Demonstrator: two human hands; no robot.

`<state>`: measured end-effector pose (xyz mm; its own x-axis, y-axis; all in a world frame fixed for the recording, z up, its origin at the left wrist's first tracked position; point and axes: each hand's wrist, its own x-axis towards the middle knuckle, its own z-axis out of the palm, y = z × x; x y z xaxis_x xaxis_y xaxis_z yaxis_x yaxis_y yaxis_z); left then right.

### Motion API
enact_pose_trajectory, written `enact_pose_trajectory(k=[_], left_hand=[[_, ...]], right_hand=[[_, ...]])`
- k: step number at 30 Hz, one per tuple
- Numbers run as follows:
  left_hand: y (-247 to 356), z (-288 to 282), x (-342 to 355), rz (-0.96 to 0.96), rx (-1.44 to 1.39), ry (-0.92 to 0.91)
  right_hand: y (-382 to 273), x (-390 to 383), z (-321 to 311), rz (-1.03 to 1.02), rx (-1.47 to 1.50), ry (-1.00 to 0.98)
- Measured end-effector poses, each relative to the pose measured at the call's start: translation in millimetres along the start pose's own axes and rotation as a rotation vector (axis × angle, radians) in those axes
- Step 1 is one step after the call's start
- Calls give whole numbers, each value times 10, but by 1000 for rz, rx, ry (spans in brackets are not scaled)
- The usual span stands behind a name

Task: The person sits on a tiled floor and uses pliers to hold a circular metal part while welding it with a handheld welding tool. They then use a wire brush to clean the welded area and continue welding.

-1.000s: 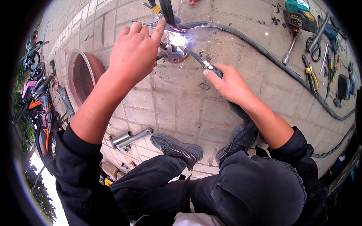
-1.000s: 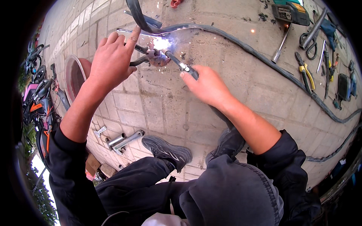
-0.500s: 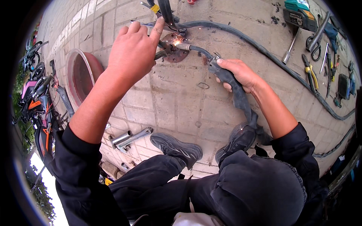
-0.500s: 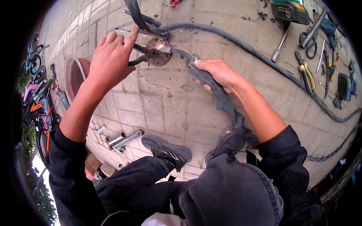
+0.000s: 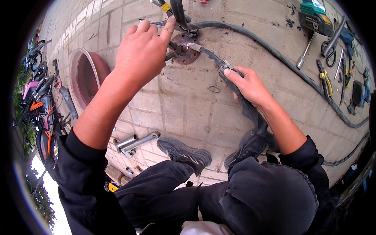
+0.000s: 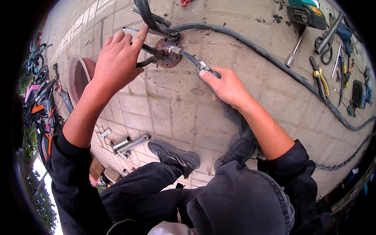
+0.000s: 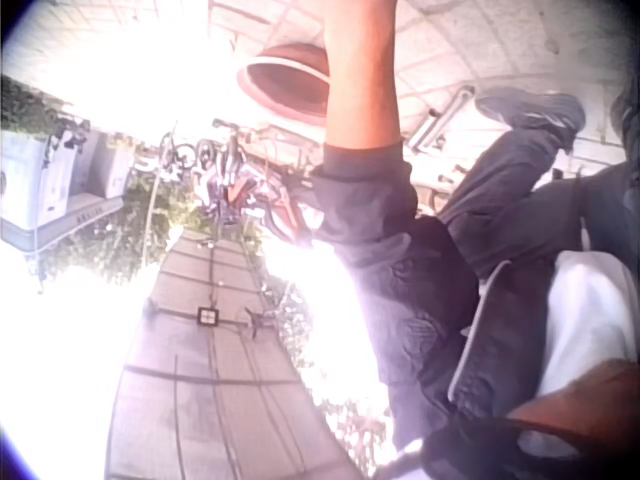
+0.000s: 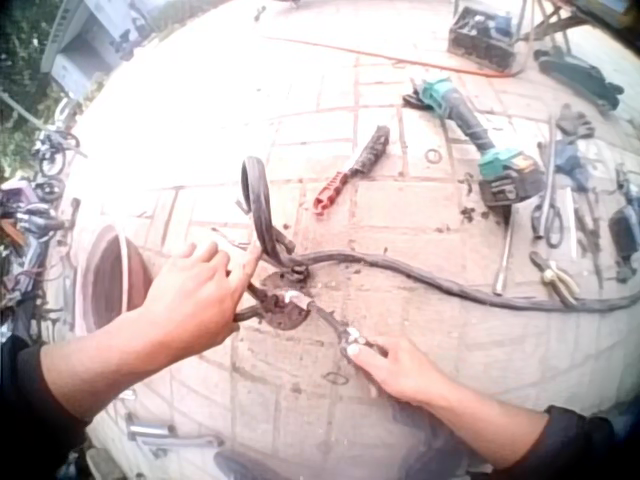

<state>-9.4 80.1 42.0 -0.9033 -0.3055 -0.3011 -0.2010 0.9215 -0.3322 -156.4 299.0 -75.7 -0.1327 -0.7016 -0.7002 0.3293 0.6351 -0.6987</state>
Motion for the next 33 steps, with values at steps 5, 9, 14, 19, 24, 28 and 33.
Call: enact_pose_trajectory(k=[5,9,14,19,24,28,33], left_hand=[[11,-9,-2,-3,0,-11],[6,19,0,7,-4,1],[6,6,1,3,1,-9],[5,9,-17,16,20,9],[7,-19,-2,4,-8,-20],[8,10,14,17,17,-1],[10,-11,-8,-4,1,-23]], right_hand=[[16,27,0,-5,11,-3],[15,32,-3,21,-18,-14],[-26,31,-9,43,-32,-13],[27,55,38,7,10,15],[-3,34,26,25,-2,-10],[11,10,4,16,5,-8],[-10,-54,-9,43,47,1]])
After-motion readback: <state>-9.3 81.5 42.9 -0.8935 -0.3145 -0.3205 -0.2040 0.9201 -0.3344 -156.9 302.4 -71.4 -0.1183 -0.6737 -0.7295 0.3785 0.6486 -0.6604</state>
